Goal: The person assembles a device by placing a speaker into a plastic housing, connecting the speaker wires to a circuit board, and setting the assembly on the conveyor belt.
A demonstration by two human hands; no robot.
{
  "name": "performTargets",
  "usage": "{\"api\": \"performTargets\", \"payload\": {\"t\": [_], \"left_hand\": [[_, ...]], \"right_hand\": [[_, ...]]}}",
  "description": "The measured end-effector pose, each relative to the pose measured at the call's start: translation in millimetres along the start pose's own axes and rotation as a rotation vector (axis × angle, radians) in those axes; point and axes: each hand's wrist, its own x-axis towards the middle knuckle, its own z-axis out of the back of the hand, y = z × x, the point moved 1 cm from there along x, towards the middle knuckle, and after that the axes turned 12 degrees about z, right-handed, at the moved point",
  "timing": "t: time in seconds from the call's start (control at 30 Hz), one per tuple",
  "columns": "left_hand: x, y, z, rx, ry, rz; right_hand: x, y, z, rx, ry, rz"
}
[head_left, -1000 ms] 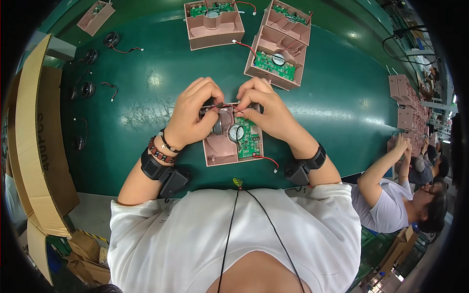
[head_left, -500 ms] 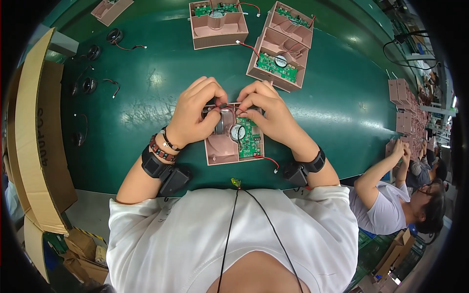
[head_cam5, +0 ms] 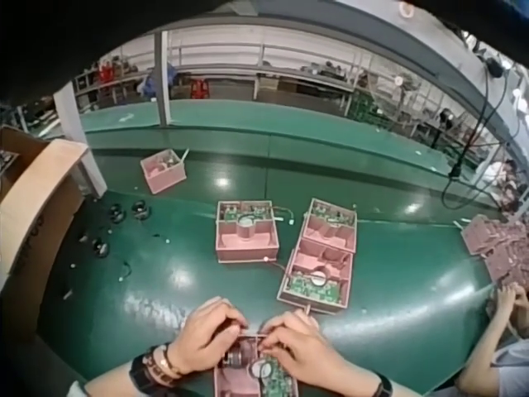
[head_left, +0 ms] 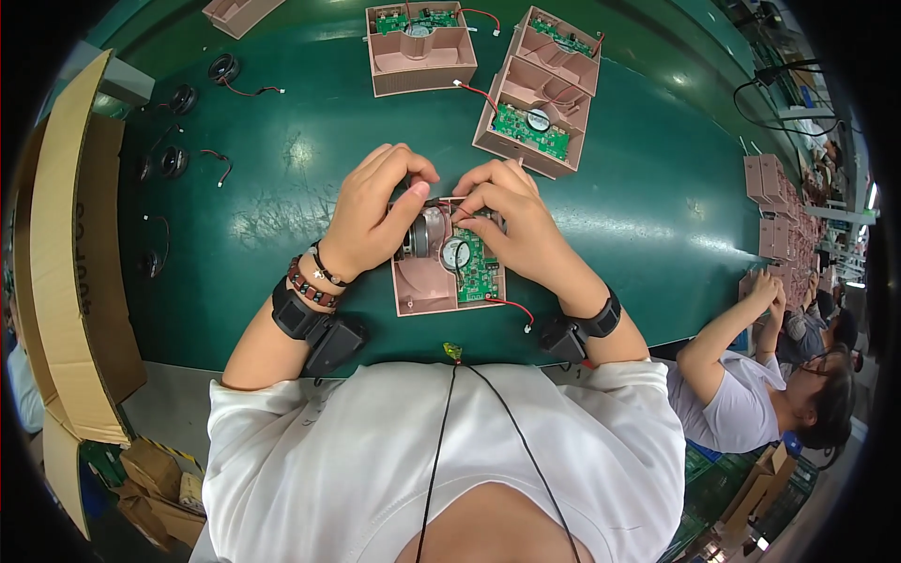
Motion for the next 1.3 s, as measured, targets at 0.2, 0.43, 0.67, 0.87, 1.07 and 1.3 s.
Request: {"api": "performTargets", "payload": {"t": [0.2,0.43,0.67,0.87,1.07,1.3], "left_hand": [[0,3,-3,-0.002,-0.025,0.07],[-1,3,-3,0.005,-0.019,0.087],[0,2,-3,0.008,0.005,0.086],[0,5,-4,0.01,0.017,0.098],[1,4,-3,0.028,0.003,0.105],[-2,3,-5,0.008,-0.025,0.131]], "right_hand": [[-4,-3,-4,0.065,-0.024,-0.045],[-2,14,-4,-0.182,0.002,-0.017],[-1,19,-5,-0.307,-0.012,0.047],[-5,15,-6,-0.24,-0.033,0.011],[-4,19,-8,-0.272,-0.029,0.005],[-7,20,-10,-0.302,-0.047,0.016]]}}
